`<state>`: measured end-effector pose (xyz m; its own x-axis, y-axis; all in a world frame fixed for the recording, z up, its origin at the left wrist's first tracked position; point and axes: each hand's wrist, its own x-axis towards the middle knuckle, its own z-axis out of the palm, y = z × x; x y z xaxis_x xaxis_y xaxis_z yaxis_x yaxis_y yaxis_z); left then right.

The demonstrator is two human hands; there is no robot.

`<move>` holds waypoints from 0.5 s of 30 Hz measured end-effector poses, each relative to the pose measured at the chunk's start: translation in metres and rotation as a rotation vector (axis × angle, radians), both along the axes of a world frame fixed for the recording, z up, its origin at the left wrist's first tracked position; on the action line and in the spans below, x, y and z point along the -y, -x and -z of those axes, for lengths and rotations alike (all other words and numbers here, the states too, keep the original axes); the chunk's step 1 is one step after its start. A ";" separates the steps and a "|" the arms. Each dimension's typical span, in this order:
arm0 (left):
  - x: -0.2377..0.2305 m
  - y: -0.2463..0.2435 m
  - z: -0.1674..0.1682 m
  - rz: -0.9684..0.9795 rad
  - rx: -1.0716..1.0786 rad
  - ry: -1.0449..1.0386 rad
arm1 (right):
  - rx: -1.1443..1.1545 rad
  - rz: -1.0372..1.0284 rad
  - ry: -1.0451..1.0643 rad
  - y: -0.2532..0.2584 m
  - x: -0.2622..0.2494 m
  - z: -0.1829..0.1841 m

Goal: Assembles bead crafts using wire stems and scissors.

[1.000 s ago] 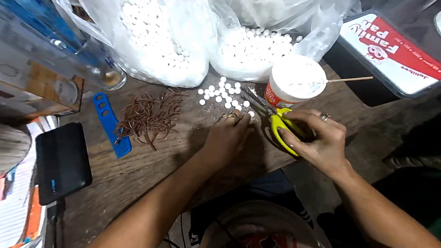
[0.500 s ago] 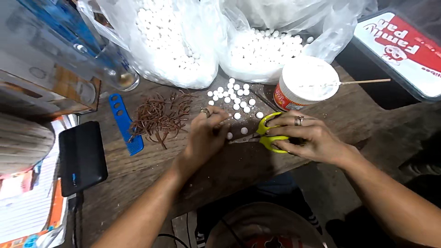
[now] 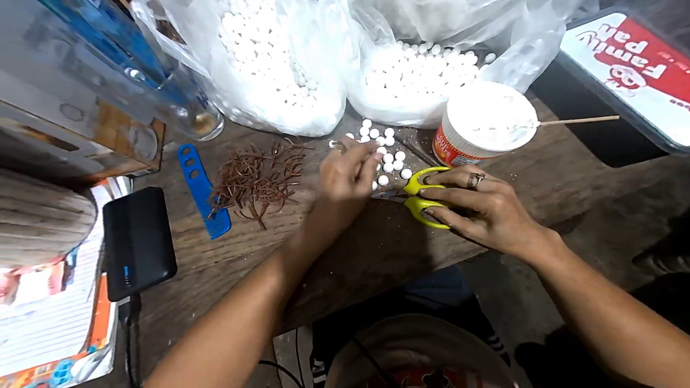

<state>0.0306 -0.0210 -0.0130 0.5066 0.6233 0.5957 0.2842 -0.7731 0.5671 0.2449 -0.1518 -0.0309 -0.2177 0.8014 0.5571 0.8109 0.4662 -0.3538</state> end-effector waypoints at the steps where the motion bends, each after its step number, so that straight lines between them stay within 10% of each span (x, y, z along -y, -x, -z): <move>1: -0.002 0.010 -0.004 0.000 -0.003 0.013 | -0.007 0.003 0.003 0.000 0.000 0.000; 15: -0.055 0.114 -0.038 -0.336 0.143 -0.193 | -0.039 -0.036 -0.135 0.047 -0.021 -0.032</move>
<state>-0.0834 0.0341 0.0251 0.1973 0.6102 0.7673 0.4677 -0.7464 0.4733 0.1984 -0.1305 0.0011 -0.2210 0.7109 0.6677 0.7795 0.5402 -0.3171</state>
